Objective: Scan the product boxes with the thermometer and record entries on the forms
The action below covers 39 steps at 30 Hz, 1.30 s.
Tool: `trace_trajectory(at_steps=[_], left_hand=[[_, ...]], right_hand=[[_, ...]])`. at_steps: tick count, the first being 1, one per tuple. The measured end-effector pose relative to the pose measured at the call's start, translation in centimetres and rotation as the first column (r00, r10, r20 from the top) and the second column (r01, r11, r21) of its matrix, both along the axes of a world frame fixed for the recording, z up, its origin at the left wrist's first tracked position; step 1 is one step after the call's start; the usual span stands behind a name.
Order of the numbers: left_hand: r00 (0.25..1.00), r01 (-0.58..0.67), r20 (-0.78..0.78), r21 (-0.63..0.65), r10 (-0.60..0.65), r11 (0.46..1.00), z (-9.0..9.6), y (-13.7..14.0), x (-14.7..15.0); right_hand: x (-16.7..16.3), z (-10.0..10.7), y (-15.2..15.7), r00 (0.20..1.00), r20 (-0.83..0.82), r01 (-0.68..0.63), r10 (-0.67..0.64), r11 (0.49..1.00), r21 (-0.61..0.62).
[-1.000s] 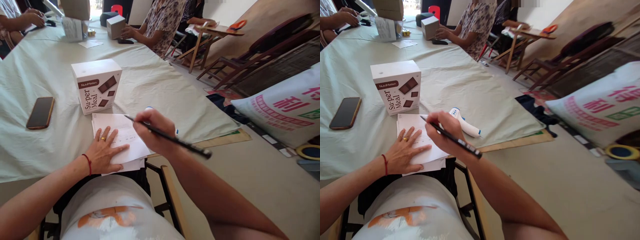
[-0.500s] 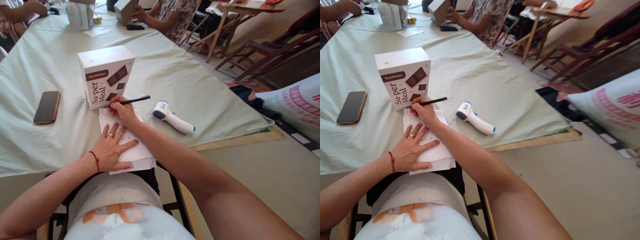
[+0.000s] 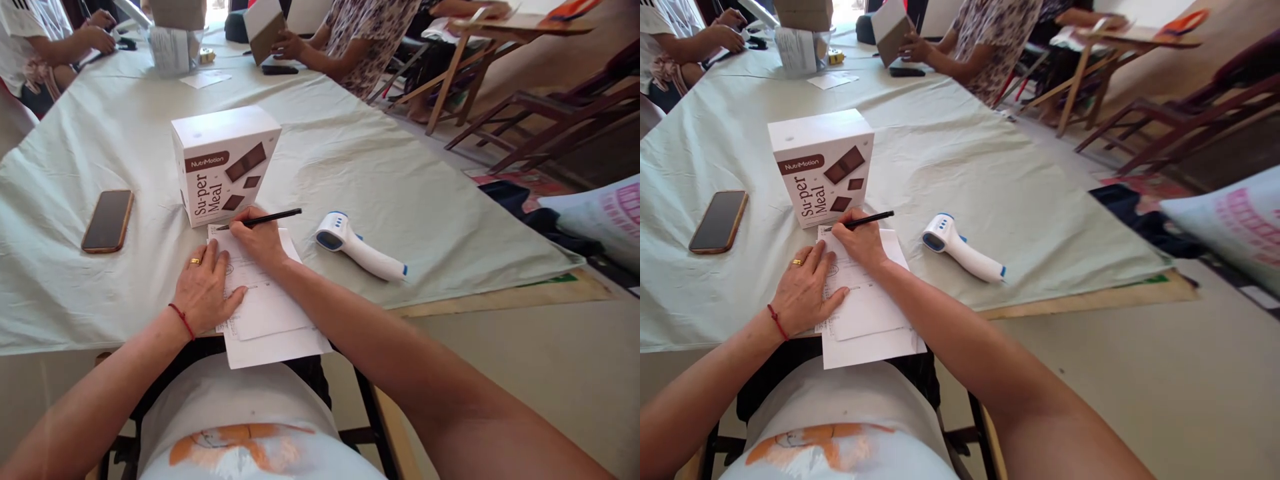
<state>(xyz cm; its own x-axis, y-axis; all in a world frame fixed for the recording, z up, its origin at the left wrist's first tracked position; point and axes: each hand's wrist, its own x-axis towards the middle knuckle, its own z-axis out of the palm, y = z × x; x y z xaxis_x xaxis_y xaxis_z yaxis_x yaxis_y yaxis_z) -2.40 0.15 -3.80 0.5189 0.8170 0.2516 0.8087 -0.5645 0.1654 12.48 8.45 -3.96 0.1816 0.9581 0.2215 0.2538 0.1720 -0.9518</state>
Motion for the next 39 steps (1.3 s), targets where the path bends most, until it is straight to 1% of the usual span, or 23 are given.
trace_trajectory(at_steps=[4, 9, 16, 21, 31, 36, 39], left_hand=[[0.999, -0.025, -0.04, -0.013, 0.025, 1.0, 0.48, -0.13, 0.16], [0.998, -0.022, -0.06, -0.019, 0.021, 1.0, 0.52, -0.12, 0.11], [0.999, -0.015, -0.035, -0.029, 0.014, 0.999, 0.48, -0.1, 0.05], [0.997, -0.023, -0.068, -0.027, 0.021, 0.999, 0.59, -0.12, 0.14], [0.998, -0.016, -0.062, -0.011, 0.015, 1.0, 0.55, -0.1, 0.11], [0.999, -0.011, -0.051, -0.019, 0.01, 1.0, 0.42, -0.07, 0.04], [0.999, -0.014, -0.046, -0.022, 0.013, 1.0, 0.41, -0.07, 0.06]], right_hand=[[-0.01, -0.16, -0.02, 0.998, 0.032, -0.057, 0.057, 0.998, -0.01], [-0.08, -0.29, -0.2, 0.994, 0.055, -0.098, 0.099, 0.995, -0.013], [-0.04, -0.33, -0.23, 0.991, 0.089, -0.093, 0.096, 0.995, -0.03], [-0.13, -0.25, -0.38, 0.991, 0.11, -0.078, 0.08, 0.997, -0.022], [-0.08, -0.47, -0.33, 0.992, 0.101, -0.077, 0.079, 0.997, -0.021], [-0.05, -0.42, -0.27, 0.995, 0.065, -0.074, 0.076, 0.997, -0.025], [-0.03, -0.45, -0.22, 0.994, 0.088, -0.069, 0.07, 0.997, -0.02]])
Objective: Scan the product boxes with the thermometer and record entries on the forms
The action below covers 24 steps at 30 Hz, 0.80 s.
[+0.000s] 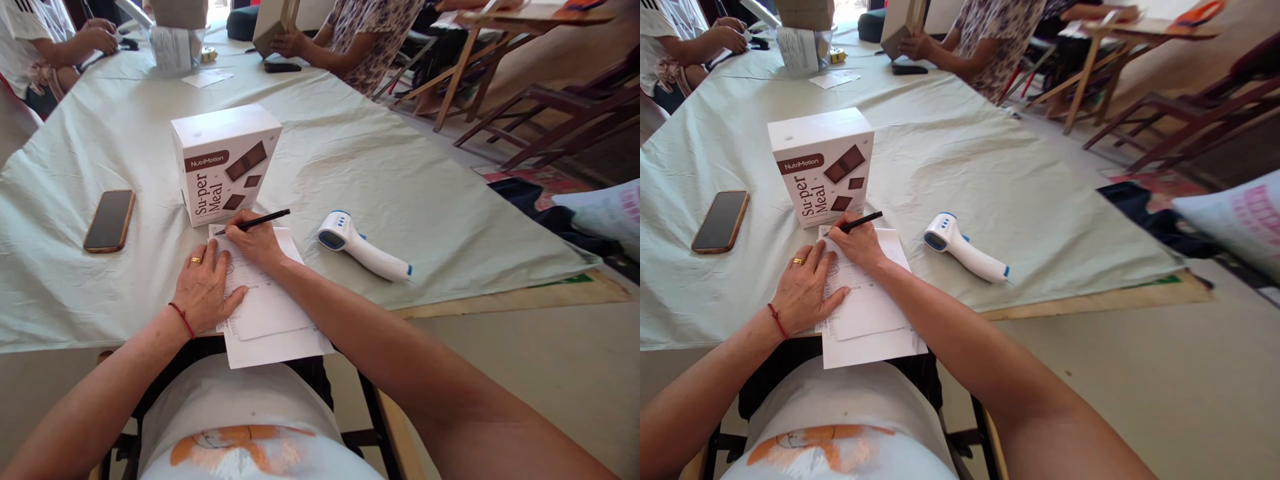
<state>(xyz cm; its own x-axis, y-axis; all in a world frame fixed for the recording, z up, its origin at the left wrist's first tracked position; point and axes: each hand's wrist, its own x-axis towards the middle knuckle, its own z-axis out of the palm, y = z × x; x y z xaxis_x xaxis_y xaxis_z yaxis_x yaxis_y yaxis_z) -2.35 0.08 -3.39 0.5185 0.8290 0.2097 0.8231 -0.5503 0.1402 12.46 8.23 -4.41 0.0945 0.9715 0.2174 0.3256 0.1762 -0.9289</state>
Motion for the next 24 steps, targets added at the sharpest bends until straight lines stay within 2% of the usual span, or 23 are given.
trace_trajectory(at_steps=[6, 12, 24], left_hand=[[1.0, -0.004, -0.015, -0.002, 0.004, 1.0, 0.18, 0.02, 0.11], [1.0, -0.001, -0.001, -0.003, 0.001, 1.0, 0.18, 0.03, 0.04], [1.0, -0.002, 0.007, -0.009, 0.002, 1.0, 0.14, 0.06, 0.0]], right_hand=[[-0.06, 0.08, 0.02, 1.0, 0.027, 0.014, -0.013, 1.0, -0.008], [0.03, 0.22, 0.06, 1.0, -0.019, -0.016, 0.015, 0.999, -0.033], [0.0, 0.28, 0.05, 0.999, -0.03, 0.025, -0.026, 1.0, -0.019]])
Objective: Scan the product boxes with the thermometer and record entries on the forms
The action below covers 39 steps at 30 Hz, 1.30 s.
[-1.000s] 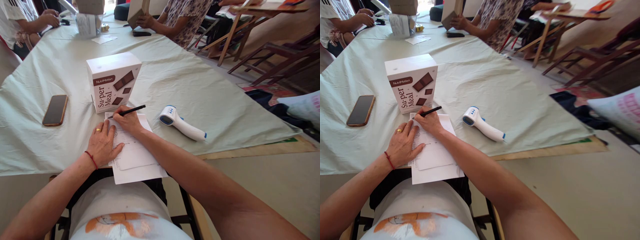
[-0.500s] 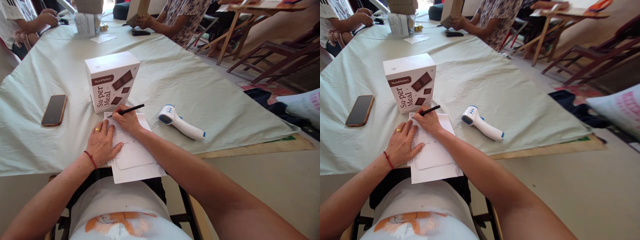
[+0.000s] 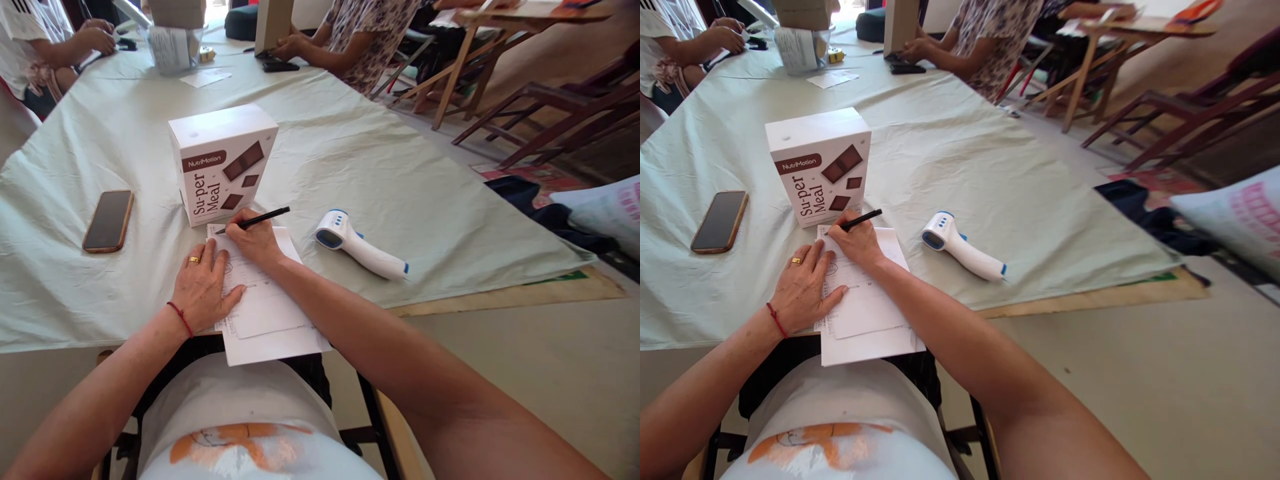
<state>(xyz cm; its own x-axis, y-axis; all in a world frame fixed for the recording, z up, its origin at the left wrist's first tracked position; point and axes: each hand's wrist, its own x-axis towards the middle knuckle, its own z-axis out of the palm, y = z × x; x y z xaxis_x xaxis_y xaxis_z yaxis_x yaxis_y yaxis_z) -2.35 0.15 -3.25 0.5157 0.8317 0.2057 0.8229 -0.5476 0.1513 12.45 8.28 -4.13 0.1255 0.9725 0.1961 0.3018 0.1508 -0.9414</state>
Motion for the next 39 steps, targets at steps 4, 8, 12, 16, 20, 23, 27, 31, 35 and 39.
trace_trajectory(at_steps=[4, 8, 12, 16, 20, 23, 27, 31, 35, 39], left_hand=[[1.0, 0.006, -0.007, 0.005, -0.006, 1.0, 0.0, 0.0, 0.0], [1.0, 0.013, -0.013, 0.014, -0.013, 1.0, 0.0, 0.0, -0.1], [1.0, 0.009, -0.012, 0.022, -0.009, 1.0, 0.0, 0.0, -0.1], [1.0, 0.016, -0.003, 0.039, -0.016, 0.999, -0.2, 0.1, -0.2], [1.0, 0.012, 0.001, 0.051, -0.012, 0.999, -0.5, 0.2, -0.2], [1.0, 0.009, 0.003, 0.055, -0.009, 0.998, -0.6, 0.2, -0.1], [1.0, 0.0, -0.002, 0.042, 0.0, 0.999, -0.4, 0.2, 0.0], [1.0, 0.003, 0.001, 0.035, -0.003, 0.999, -0.3, 0.2, -0.1], [1.0, 0.003, -0.004, 0.021, -0.003, 1.0, -0.2, 0.3, -0.1], [1.0, -0.014, -0.028, -0.002, 0.014, 1.0, 0.1, 0.3, -0.1]], right_hand=[[-0.1, -0.2, 0.0, 0.999, 0.043, 0.004, -0.004, 1.0, 0.002], [-0.1, -0.3, 0.0, 0.999, 0.054, 0.0, 0.0, 1.0, 0.003], [0.1, -0.3, 0.1, 1.0, 0.023, -0.008, 0.008, 1.0, 0.001], [0.2, -0.3, 0.1, 0.999, 0.034, 0.012, -0.013, 1.0, 0.007], [0.2, -0.7, 0.3, 0.998, 0.064, 0.016, -0.017, 1.0, 0.026], [0.1, -0.9, 0.4, 0.998, 0.065, 0.023, -0.025, 0.999, 0.031], [0.2, -0.8, 0.4, 0.998, 0.056, 0.014, -0.014, 1.0, 0.013], [0.1, -0.8, 0.5, 0.999, 0.045, 0.027, -0.028, 0.999, 0.02], [0.0, -1.1, 0.8, 1.0, -0.005, 0.019, -0.018, 0.999, 0.045], [0.8, -0.3, 0.6, 0.999, 0.012, -0.049, 0.048, 0.986, 0.156]])
